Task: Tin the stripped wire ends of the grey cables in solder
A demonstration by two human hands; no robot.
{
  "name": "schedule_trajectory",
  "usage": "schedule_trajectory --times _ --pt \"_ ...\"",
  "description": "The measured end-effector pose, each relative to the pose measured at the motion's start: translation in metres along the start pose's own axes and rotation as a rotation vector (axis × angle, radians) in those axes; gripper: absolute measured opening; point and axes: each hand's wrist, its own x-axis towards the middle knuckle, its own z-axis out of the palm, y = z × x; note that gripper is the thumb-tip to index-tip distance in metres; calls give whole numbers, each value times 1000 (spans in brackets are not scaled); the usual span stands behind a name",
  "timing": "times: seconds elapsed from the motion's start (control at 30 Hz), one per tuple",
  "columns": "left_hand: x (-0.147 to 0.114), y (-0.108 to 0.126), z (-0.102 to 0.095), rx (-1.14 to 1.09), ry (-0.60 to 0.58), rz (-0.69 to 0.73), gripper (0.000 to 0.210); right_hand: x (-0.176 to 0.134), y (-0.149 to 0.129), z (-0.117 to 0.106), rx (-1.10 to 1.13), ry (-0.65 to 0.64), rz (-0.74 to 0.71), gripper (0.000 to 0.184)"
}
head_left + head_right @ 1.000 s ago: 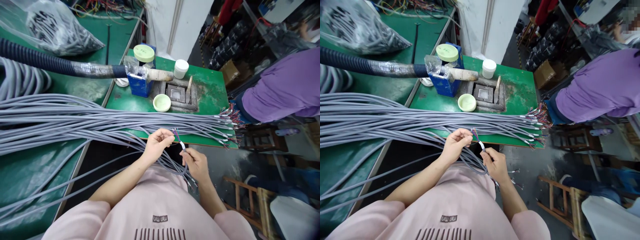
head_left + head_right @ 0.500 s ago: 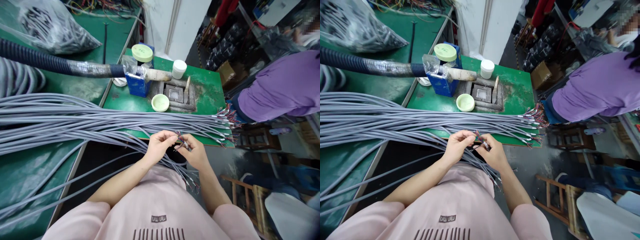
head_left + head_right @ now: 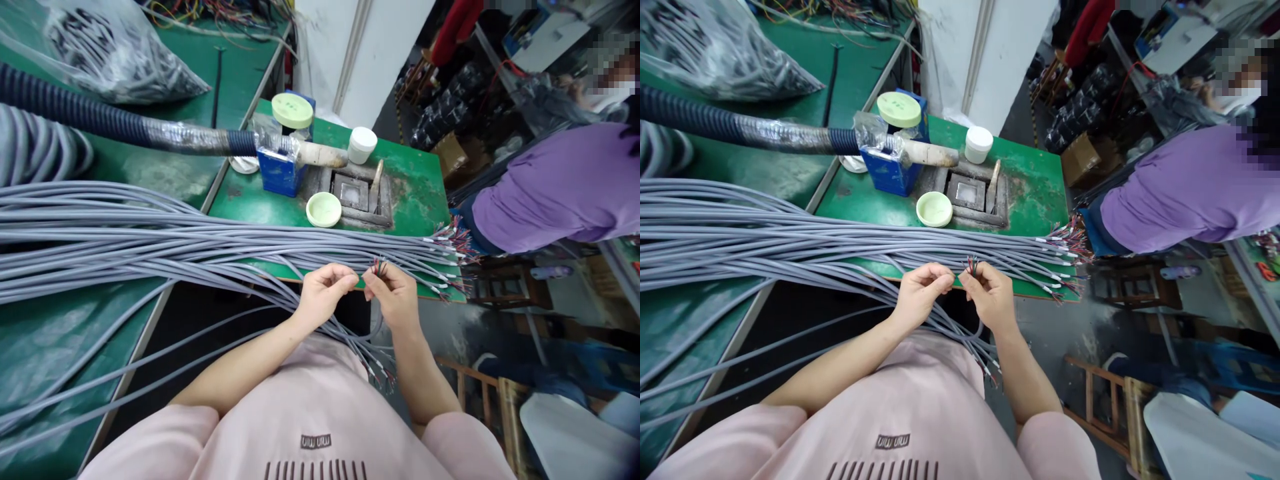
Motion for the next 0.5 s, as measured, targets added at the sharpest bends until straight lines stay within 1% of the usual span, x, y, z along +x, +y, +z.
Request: schedule_trajectory --times 0.13,0.2,0.3,0.5 --pt "3 -1 -1 -17 14 5 33 6 -3 0 19 4 24 23" --pt "5 -1 -3 -29 32 27 32 10 -6 0 -2 -48 22 20" --pt "7 -1 -5 -39 54 63 29 17 -11 -2 -57 -133 -18 16" --pt "16 -2 -5 -32 48 131 27 36 -23 -2 -195 -117 -105 18"
